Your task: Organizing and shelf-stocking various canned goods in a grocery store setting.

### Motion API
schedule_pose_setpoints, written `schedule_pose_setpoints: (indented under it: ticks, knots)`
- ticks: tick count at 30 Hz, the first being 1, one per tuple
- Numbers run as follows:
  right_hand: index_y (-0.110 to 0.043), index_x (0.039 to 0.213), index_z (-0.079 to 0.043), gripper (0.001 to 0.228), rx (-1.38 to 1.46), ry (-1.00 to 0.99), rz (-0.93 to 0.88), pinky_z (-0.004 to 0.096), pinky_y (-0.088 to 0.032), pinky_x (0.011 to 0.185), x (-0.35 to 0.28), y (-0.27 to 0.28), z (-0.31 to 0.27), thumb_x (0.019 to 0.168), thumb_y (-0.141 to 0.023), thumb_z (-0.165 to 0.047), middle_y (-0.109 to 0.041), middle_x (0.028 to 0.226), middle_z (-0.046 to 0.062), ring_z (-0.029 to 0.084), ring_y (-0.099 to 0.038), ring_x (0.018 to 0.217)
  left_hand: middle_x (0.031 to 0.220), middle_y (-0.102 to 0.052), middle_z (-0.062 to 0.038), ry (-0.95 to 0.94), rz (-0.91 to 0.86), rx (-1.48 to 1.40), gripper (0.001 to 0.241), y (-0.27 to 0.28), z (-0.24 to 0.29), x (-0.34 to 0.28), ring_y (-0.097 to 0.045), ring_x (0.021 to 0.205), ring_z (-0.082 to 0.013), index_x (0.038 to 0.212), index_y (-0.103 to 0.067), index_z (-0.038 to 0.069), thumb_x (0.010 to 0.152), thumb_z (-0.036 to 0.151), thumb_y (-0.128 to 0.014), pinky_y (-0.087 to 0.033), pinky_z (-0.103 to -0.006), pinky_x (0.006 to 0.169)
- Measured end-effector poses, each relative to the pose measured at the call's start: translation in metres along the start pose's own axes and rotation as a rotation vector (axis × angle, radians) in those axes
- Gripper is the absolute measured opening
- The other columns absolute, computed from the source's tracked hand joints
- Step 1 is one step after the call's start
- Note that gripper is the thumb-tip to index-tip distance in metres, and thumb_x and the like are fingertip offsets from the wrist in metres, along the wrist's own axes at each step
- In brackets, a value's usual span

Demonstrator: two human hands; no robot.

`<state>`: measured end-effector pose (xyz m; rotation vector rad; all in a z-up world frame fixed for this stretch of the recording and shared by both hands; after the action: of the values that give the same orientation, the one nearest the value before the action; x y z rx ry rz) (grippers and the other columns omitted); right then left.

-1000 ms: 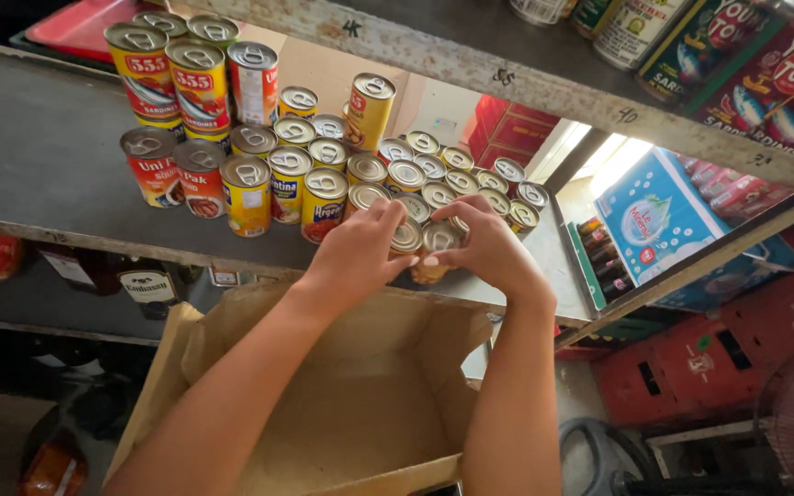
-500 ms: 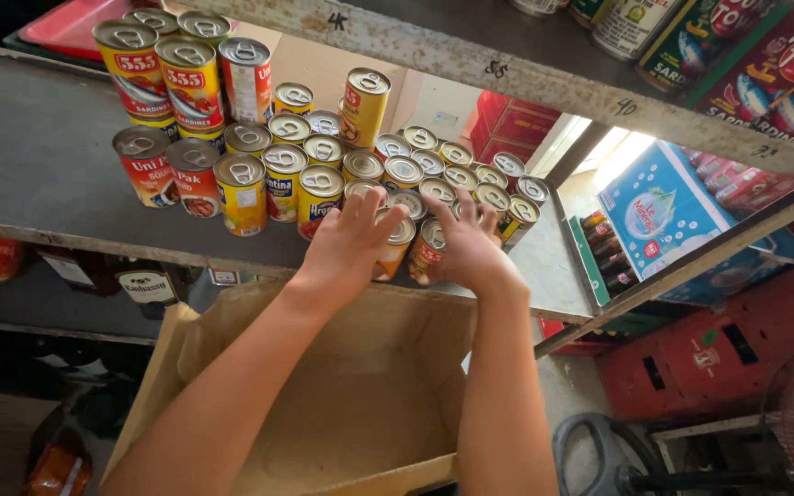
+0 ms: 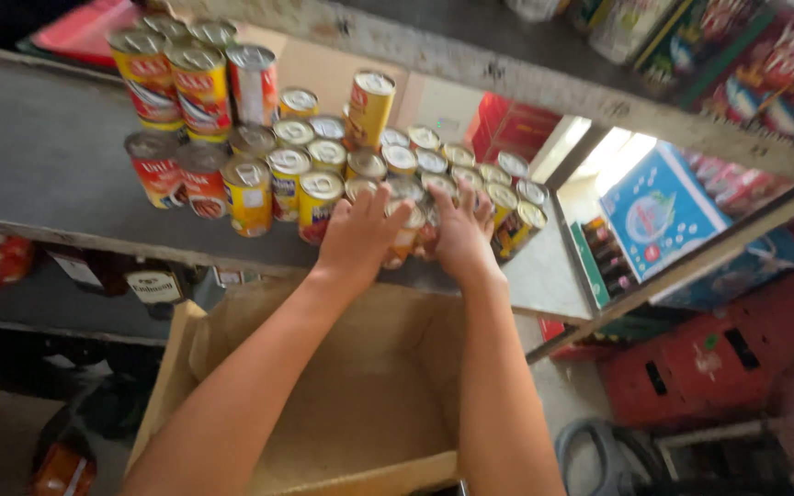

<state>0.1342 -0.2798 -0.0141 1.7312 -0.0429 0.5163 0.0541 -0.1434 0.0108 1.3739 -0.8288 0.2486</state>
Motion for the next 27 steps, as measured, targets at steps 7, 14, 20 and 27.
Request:
schedule_pose_setpoints:
  ticks: [7, 14, 20, 27]
  knots:
    - [-0.038, 0.152, -0.028, 0.082, -0.069, 0.059, 0.066, 0.065, -0.024, 0.108, -0.002, 0.047, -0.023, 0.082, -0.082, -0.029, -0.027, 0.158, 0.02, 0.046, -0.024, 0.141, 0.128, -0.062, -0.01, 0.166, 0.174, -0.519, 0.045, 0.072, -0.072, 0.009, -0.056, 0.125, -0.0327, 0.129, -0.058, 0.012, 0.09, 0.023, -0.075, -0.046, -0.049, 0.102]
    - [-0.037, 0.154, -0.018, 0.082, 0.233, 0.218, 0.352, 0.054, -0.032, 0.115, 0.034, 0.077, -0.1, 0.08, -0.066, -0.003, -0.036, 0.157, 0.019, 0.04, -0.038, 0.137, 0.132, -0.058, -0.013, 0.501, 0.616, -0.073, 0.055, 0.133, -0.175, -0.032, -0.055, 0.117, -0.0393, 0.14, -0.058, 0.011, 0.088, 0.009, -0.072, -0.048, -0.0525, 0.1]
    - [-0.032, 0.157, -0.017, 0.087, 0.336, 0.209, 0.264, 0.054, -0.037, 0.111, 0.078, 0.051, -0.121, 0.08, -0.07, -0.005, -0.033, 0.152, 0.023, 0.045, -0.037, 0.134, 0.143, -0.051, -0.018, 0.619, 0.504, 0.132, 0.077, 0.106, -0.211, -0.043, -0.053, 0.114, -0.0426, 0.153, -0.05, 0.021, 0.081, 0.011, -0.075, -0.049, -0.0554, 0.089]
    - [-0.047, 0.136, -0.011, 0.06, 0.443, 0.155, 0.32, 0.053, -0.043, 0.105, 0.081, 0.049, -0.119, 0.084, -0.076, -0.011, -0.041, 0.14, 0.023, 0.043, -0.044, 0.127, 0.138, -0.052, -0.022, 0.667, 0.457, 0.107, 0.069, 0.097, -0.218, -0.038, -0.053, 0.118, -0.0448, 0.141, -0.056, 0.018, 0.076, 0.017, -0.081, -0.049, -0.056, 0.089]
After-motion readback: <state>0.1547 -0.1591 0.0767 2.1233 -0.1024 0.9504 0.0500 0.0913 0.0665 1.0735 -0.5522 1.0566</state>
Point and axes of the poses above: each hand's wrist, its own x-axis towards the middle knuckle, its own y-axis out of the back of the hand, z = x × y, the point moved 9 cm from there along x, towards the middle knuckle
